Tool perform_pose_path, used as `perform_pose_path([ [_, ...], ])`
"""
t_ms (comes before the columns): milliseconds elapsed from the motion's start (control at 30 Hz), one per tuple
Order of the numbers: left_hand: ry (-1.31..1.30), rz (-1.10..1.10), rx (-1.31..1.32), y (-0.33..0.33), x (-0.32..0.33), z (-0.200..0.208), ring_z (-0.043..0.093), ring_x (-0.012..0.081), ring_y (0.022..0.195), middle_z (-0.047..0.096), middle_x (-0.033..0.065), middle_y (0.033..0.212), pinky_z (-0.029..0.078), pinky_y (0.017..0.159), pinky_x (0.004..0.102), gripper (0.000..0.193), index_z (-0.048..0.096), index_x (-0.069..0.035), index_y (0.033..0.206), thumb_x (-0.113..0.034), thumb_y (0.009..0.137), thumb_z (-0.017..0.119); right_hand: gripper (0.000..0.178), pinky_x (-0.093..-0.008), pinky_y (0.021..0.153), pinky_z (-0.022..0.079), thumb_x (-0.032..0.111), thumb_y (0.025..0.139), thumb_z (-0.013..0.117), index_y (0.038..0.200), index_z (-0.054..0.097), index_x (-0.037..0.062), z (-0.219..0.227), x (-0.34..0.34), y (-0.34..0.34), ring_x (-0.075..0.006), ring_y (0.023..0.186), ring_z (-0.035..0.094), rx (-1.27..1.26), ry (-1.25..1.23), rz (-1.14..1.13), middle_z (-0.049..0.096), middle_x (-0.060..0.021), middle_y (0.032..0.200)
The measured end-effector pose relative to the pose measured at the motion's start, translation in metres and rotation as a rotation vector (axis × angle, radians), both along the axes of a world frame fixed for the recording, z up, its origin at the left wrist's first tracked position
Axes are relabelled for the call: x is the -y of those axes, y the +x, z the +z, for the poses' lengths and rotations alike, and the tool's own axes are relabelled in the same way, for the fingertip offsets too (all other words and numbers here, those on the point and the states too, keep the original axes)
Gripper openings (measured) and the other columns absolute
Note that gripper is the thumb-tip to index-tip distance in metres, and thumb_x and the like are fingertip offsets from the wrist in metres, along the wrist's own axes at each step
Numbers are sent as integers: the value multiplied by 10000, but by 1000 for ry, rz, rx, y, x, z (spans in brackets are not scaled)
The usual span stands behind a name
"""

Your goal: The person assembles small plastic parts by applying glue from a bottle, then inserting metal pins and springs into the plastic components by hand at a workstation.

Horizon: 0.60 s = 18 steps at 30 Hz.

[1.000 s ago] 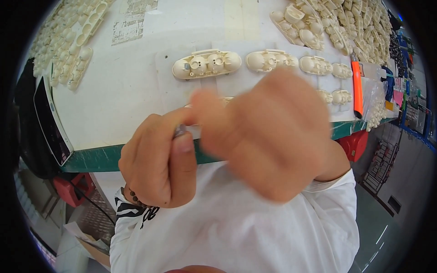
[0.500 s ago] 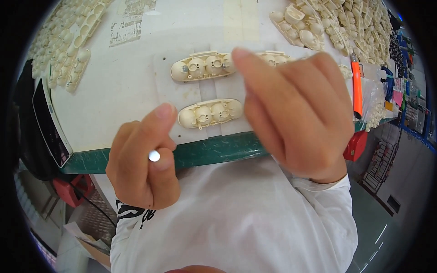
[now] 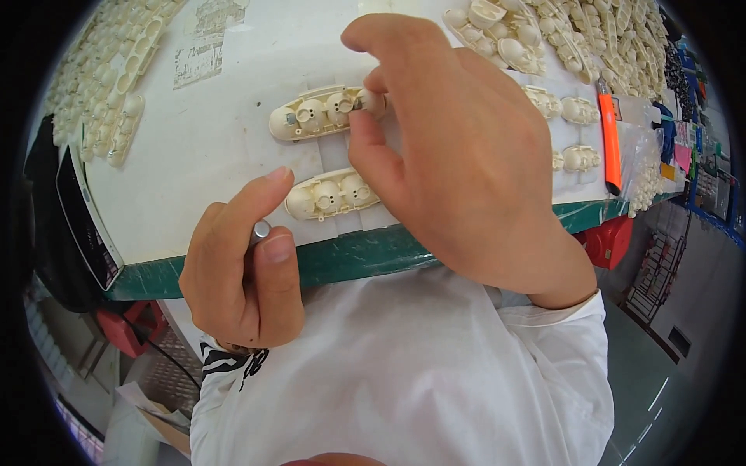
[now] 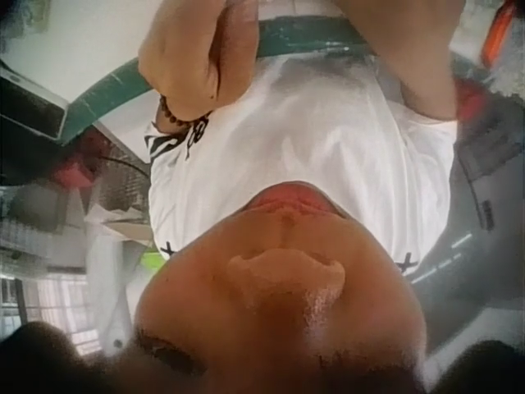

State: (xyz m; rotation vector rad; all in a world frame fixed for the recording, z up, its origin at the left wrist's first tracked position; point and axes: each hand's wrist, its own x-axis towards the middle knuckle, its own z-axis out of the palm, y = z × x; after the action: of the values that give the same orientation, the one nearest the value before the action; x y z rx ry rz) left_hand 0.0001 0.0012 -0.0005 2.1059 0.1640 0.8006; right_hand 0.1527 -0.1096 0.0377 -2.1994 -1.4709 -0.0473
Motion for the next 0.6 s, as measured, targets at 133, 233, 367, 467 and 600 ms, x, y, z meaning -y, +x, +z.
perform_pose_path([
  [133, -10, 14, -8, -1, -1, 1, 404, 98, 522, 663, 127, 859, 334, 480, 229, 257, 603, 96, 1090, 5, 856, 549, 412, -286, 737, 511, -109, 734, 654, 1127, 553, -34, 0, 0, 0, -204, 862, 658, -70, 106, -66, 656, -115, 929],
  [233, -8, 49, -4, 2, 0, 0, 424, 133, 479, 621, 105, 740, 347, 437, 262, 292, 625, 90, 1072, 13, 793, 587, 380, -292, 720, 504, -133, 722, 636, 1087, 577, -44, 4, 10, 8, -233, 829, 647, 58, 141, 98, 657, -123, 915],
  [367, 6, 37, -10, 1, 2, 1, 453, 171, 447, 585, 100, 660, 365, 395, 297, 317, 641, 91, 1023, 19, 714, 623, 408, -317, 634, 485, -124, 588, 647, 987, 649, -42, -1, 12, -5, -282, 717, 585, 196, 230, 306, 657, -135, 860],
  [467, 60, 14, -31, 2, 5, 7, 476, 183, 459, 601, 117, 693, 385, 400, 294, 303, 631, 98, 993, 17, 701, 616, 461, -301, 544, 454, -18, 474, 683, 935, 677, -37, -2, 10, -17, -237, 671, 550, 230, 277, 318, 655, -125, 792],
  [600, 111, 25, -2, 2, 13, 5, 506, 198, 485, 621, 145, 756, 411, 412, 293, 301, 610, 120, 984, 29, 697, 611, 450, -267, 486, 391, 50, 460, 697, 903, 692, -25, -11, 13, -22, -197, 662, 536, 252, 360, 336, 651, -99, 763],
])
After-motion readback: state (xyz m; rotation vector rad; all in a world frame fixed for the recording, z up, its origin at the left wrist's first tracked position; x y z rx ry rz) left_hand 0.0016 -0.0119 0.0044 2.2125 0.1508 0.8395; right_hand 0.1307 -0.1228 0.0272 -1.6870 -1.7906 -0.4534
